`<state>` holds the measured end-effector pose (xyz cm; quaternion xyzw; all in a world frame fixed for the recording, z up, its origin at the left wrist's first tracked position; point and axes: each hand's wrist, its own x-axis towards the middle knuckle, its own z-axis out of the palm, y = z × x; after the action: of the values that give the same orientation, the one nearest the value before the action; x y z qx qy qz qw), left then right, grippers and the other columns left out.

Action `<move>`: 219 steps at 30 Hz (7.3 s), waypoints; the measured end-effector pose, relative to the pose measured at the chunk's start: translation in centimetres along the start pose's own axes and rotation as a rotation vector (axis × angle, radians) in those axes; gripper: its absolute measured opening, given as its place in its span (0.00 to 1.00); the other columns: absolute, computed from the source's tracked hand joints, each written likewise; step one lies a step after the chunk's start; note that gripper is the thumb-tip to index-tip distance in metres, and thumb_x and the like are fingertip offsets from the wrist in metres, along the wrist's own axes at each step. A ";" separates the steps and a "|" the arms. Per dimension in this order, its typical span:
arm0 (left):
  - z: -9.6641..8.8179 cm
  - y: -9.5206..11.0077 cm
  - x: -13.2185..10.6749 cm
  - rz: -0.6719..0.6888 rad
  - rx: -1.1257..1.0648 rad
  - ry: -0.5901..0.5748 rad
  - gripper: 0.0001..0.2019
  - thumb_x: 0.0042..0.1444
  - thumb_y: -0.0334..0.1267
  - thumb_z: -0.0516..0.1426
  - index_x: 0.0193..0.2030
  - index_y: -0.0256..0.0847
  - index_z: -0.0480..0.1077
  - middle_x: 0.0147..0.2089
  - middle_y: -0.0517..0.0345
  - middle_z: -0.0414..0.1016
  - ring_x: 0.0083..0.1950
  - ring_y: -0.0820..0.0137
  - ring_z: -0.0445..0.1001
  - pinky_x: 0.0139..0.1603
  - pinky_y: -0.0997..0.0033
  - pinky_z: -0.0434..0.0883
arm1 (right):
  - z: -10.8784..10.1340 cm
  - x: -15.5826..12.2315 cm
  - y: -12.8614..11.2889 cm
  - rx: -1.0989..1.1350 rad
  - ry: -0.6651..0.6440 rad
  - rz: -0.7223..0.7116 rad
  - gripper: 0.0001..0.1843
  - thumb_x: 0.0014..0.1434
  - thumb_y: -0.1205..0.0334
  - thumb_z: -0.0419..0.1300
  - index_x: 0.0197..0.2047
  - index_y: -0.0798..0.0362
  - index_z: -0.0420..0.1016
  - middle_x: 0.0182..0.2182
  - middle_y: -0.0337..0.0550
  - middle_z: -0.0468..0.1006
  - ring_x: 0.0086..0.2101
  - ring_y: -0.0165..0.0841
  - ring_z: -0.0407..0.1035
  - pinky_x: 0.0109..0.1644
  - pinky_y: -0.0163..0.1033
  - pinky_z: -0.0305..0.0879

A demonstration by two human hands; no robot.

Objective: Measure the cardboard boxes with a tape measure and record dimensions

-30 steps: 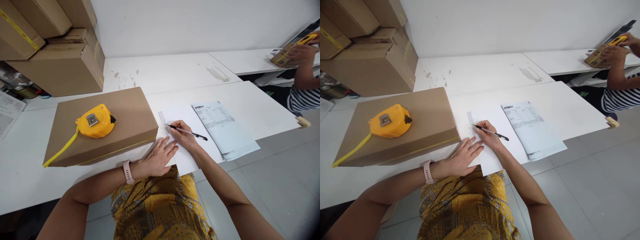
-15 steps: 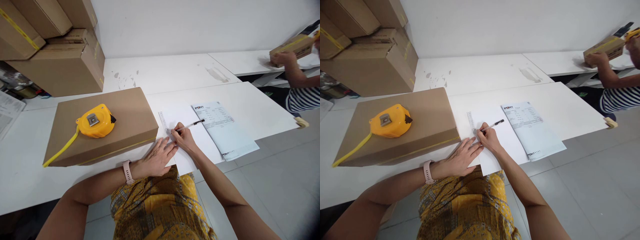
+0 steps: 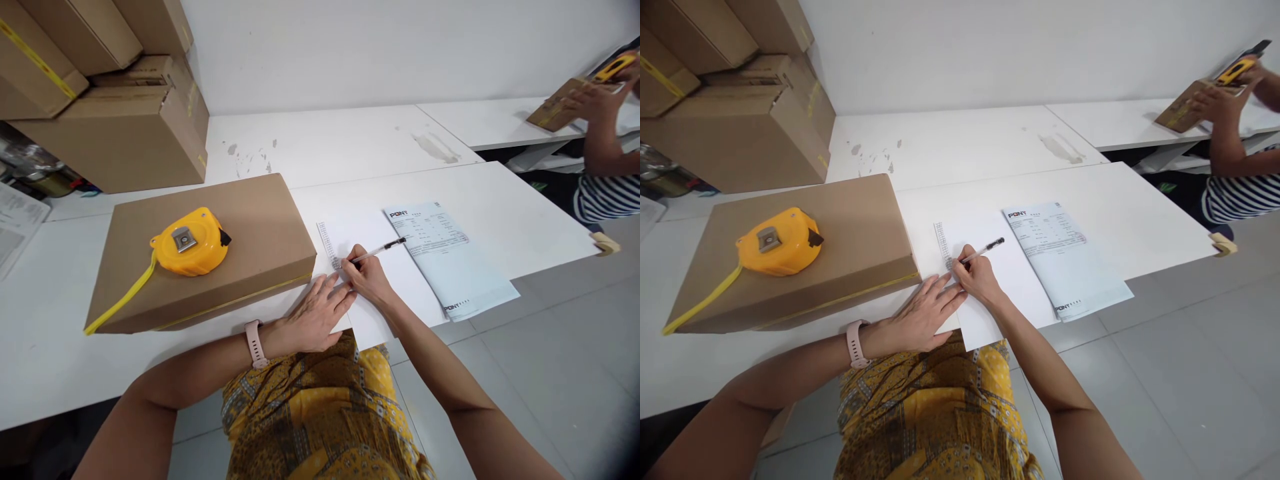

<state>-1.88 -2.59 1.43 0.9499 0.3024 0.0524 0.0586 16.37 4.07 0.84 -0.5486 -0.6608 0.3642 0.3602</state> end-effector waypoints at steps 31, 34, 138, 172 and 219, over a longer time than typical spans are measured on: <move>-0.1 0.0 0.0 -0.001 0.000 -0.006 0.39 0.62 0.49 0.57 0.74 0.29 0.53 0.73 0.36 0.58 0.74 0.38 0.50 0.74 0.40 0.43 | 0.0 0.1 -0.1 -0.024 0.026 0.003 0.09 0.60 0.59 0.56 0.29 0.48 0.60 0.17 0.29 0.60 0.20 0.28 0.57 0.26 0.36 0.53; -0.2 0.0 0.0 -0.002 -0.004 -0.016 0.39 0.62 0.49 0.56 0.74 0.28 0.53 0.73 0.36 0.58 0.74 0.38 0.50 0.74 0.40 0.44 | -0.1 0.1 -0.1 -0.027 0.016 0.004 0.09 0.60 0.59 0.56 0.30 0.48 0.60 0.18 0.29 0.60 0.20 0.28 0.57 0.26 0.36 0.53; -20.1 -13.5 -26.6 -1.113 -0.939 0.781 0.25 0.48 0.54 0.67 0.47 0.38 0.78 0.45 0.50 0.84 0.39 0.63 0.78 0.36 0.65 0.74 | 4.2 8.0 -12.7 0.247 -0.038 0.003 0.14 0.55 0.48 0.62 0.38 0.48 0.70 0.32 0.40 0.75 0.31 0.33 0.68 0.30 0.36 0.61; -9.0 9.3 -15.3 -0.715 -1.859 0.692 0.31 0.47 0.45 0.72 0.57 0.43 0.71 0.48 0.51 0.76 0.40 0.66 0.79 0.37 0.69 0.76 | 6.6 12.7 -21.8 -0.081 -0.284 -0.330 0.14 0.66 0.56 0.51 0.34 0.51 0.74 0.38 0.47 0.79 0.40 0.39 0.69 0.52 0.48 0.62; -8.2 5.5 -22.6 -1.071 -1.230 1.356 0.33 0.42 0.53 0.72 0.52 0.40 0.73 0.65 0.41 0.71 0.40 0.59 0.81 0.38 0.58 0.82 | 2.8 2.3 -9.8 0.217 -0.237 -0.377 0.36 0.65 0.33 0.48 0.64 0.47 0.71 0.39 0.45 0.77 0.38 0.39 0.71 0.44 0.45 0.70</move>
<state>-18.19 -19.48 8.86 0.2721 0.5724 0.6827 0.3638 9.09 4.77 8.28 -0.3272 -0.7462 0.4210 0.3987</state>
